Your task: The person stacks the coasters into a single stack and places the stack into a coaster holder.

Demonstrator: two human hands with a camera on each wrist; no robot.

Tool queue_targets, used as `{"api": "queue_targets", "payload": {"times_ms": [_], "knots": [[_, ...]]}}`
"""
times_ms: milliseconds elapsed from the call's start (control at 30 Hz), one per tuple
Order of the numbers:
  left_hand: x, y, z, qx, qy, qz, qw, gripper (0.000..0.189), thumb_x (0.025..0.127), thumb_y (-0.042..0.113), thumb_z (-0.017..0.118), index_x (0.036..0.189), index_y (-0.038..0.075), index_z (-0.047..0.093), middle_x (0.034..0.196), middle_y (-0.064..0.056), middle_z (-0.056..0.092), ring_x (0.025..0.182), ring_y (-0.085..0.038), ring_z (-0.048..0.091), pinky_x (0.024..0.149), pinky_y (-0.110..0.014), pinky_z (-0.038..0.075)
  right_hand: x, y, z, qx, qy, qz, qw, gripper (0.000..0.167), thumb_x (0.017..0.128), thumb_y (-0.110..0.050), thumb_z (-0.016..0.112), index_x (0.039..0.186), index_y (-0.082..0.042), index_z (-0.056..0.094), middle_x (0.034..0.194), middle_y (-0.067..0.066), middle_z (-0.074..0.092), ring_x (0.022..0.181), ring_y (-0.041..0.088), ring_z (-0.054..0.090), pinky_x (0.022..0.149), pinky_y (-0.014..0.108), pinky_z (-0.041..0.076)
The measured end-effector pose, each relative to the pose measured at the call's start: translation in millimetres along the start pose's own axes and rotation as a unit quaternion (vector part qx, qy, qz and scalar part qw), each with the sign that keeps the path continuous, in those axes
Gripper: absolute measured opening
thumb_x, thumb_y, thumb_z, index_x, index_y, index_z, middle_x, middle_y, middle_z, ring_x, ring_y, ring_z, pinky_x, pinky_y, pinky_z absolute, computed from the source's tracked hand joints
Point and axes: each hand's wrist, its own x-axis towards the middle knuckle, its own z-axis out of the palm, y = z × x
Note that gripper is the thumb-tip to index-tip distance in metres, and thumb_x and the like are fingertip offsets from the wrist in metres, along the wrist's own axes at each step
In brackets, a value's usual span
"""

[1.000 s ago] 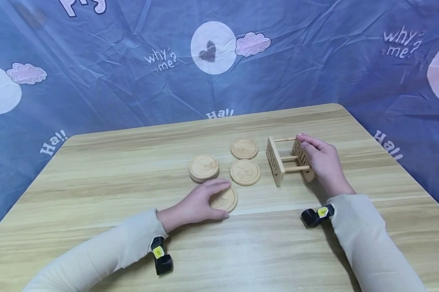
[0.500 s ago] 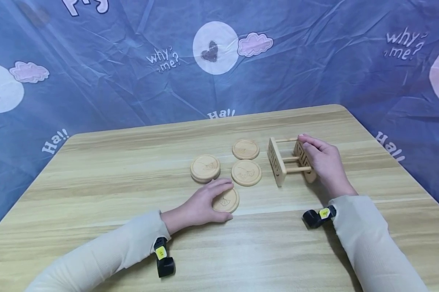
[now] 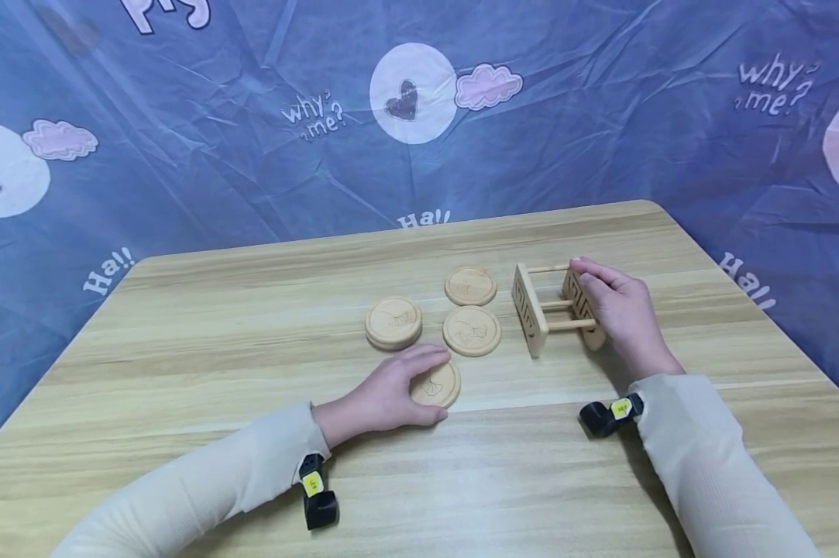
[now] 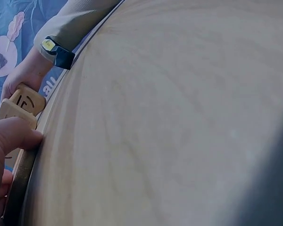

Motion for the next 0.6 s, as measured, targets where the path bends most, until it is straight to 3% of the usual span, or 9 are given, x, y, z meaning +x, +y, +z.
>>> {"api": "queue_targets", "payload": {"times_ms": [433,600], "knots": [[2.6,3.4,3.2,-0.014,0.022,-0.004,0.9997,0.072,0.066,0.023,0.078,0.131,0.007,0.051,0.137,-0.004,0.048,0.129,-0.017,0.04,0.11,-0.027,0.029,0.5,0.1,-1.0,-0.014,0.006,-0.005,0.9999,0.046,0.095,-0.039,0.048,0.135,-0.017,0.049,0.136,-0.019,0.046,0.113,-0.003,0.046,0.083,0.004,0.039],[2.3,6.0,3.7,-0.014,0.026,-0.011,0.9995,0.072,0.065,0.022,0.078,0.13,0.006,0.051,0.136,-0.005,0.049,0.128,-0.018,0.04,0.109,-0.028,0.03,1.1,0.5,-0.7,-0.009,0.002,0.0,1.0,0.047,0.094,-0.039,0.047,0.136,-0.016,0.048,0.14,-0.016,0.043,0.119,-0.001,0.043,0.087,0.004,0.038]]}}
